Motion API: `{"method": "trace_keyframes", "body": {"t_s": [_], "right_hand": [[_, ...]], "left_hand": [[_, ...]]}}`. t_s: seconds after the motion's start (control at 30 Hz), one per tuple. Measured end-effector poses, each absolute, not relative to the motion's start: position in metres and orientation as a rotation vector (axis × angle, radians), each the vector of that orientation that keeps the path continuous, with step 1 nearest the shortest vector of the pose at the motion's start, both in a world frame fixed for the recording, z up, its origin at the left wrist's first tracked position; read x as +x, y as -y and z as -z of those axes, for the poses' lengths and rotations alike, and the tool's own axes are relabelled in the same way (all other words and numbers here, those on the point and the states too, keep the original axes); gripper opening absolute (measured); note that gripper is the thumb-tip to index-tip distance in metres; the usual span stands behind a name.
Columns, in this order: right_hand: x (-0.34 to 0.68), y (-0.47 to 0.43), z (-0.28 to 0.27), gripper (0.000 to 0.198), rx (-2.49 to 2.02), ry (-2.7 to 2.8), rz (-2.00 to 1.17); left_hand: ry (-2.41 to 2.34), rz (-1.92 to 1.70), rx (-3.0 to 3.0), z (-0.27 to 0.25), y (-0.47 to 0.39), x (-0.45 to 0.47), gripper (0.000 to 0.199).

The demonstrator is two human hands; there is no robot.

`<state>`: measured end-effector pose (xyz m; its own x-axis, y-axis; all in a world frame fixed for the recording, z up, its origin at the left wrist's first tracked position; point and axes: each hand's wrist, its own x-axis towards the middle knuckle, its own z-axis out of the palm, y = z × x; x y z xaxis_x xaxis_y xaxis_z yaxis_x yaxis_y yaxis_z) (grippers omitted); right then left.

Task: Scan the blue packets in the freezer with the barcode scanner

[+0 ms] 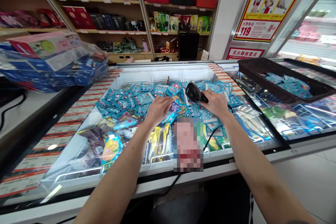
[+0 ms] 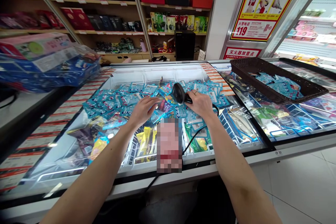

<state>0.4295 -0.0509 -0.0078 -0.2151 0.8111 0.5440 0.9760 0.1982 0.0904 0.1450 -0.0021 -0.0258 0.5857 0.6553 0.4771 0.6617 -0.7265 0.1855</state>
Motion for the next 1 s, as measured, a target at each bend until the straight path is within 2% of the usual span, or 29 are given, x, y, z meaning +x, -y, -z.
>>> {"method": "trace_keyframes", "body": {"t_s": [0.23, 0.5, 1.0], "right_hand": [[0.429, 0.050, 0.009, 0.037, -1.677, 2.106, 0.615], [0.430, 0.049, 0.010, 0.040, -1.675, 2.069, 0.599], [0.430, 0.047, 0.013, 0.036, -1.686, 2.039, 0.646]], "left_hand": [[0.847, 0.849, -3.246, 0.020, 0.012, 0.165, 0.044], [1.026, 0.430, -3.288, 0.014, 0.026, 0.177, 0.046], [1.460, 0.770, -2.781, 0.032, 0.004, 0.157, 0.053]]}}
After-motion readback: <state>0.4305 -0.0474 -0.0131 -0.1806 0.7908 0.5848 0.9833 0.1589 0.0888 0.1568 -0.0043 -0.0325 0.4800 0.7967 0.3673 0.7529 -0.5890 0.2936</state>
